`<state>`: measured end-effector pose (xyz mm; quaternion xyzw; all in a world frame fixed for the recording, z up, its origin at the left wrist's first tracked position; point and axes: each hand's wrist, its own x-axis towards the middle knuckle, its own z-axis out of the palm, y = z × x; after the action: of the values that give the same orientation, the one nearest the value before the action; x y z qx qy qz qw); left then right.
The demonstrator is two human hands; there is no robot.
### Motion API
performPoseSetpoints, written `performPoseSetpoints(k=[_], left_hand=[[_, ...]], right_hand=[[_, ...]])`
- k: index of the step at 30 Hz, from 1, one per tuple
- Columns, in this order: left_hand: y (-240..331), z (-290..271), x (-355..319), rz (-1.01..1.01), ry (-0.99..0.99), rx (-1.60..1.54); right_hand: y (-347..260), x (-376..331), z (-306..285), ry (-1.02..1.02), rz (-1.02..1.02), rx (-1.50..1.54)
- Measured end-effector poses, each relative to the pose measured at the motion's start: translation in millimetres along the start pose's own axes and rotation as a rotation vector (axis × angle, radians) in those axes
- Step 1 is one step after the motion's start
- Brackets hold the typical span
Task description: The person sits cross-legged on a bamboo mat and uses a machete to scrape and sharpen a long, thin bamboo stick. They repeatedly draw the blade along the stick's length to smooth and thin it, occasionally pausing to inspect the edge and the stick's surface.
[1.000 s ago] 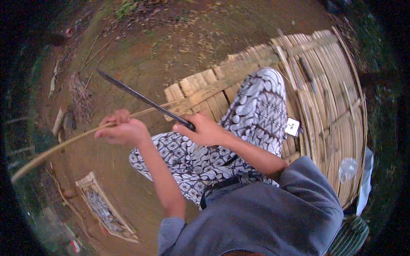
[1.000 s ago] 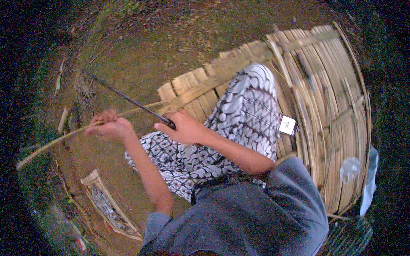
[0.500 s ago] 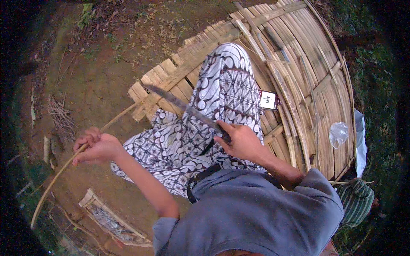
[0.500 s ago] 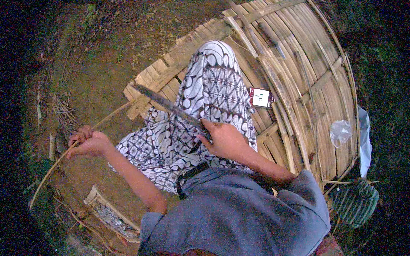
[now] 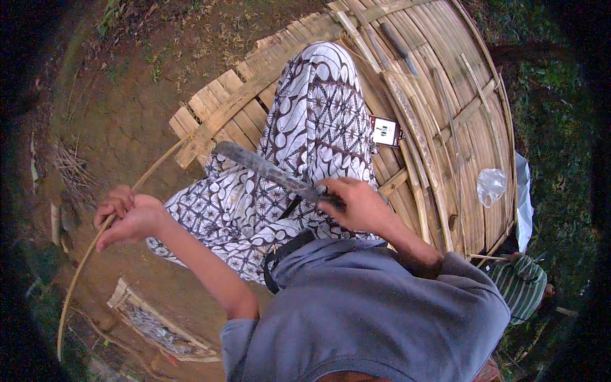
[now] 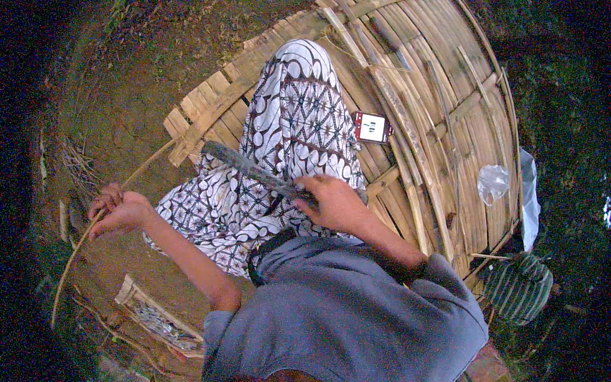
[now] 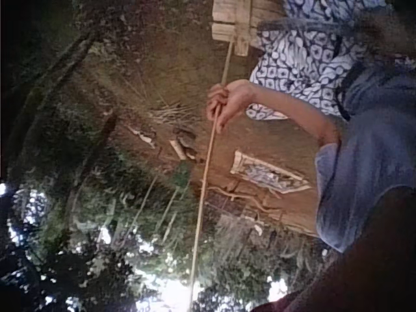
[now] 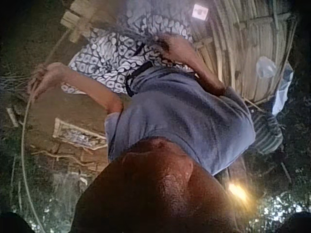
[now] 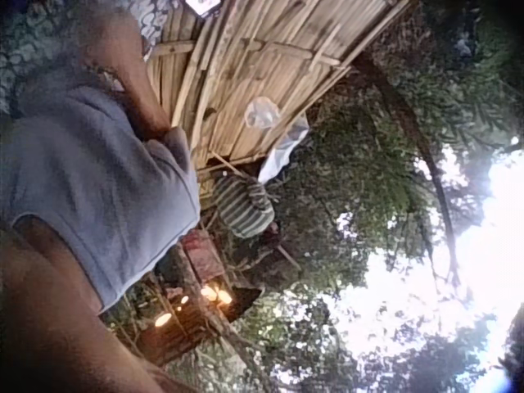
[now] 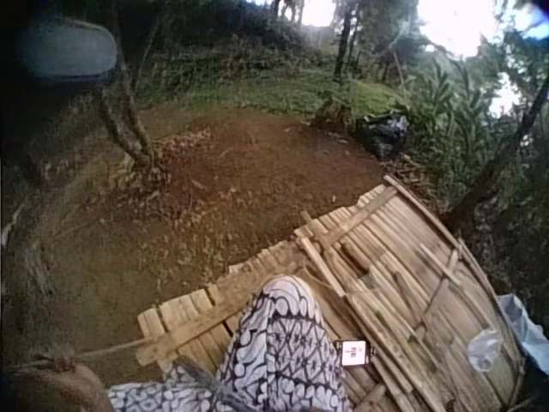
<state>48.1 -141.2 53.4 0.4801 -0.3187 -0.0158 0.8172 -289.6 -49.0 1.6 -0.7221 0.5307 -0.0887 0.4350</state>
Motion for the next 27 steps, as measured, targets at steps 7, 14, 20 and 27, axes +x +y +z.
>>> performPoseSetpoints(k=[7, 14, 20, 27], left_hand=[[5, 0, -3, 0.037, -0.038, 0.021], [2, -5, -3, -0.039, -0.007, -0.058], [7, -1, -4, -0.015, -0.04, 0.026], [4, 6, -8, 0.018, -0.052, 0.026]], right_hand=[[87, 12, -31, 0.714, 0.159, 0.066], [164, -5, 13, 0.246, 0.433, -0.275], [158, 0, 26, 0.257, 0.482, -0.236], [168, -5, 27, 0.422, 0.452, -0.183]])
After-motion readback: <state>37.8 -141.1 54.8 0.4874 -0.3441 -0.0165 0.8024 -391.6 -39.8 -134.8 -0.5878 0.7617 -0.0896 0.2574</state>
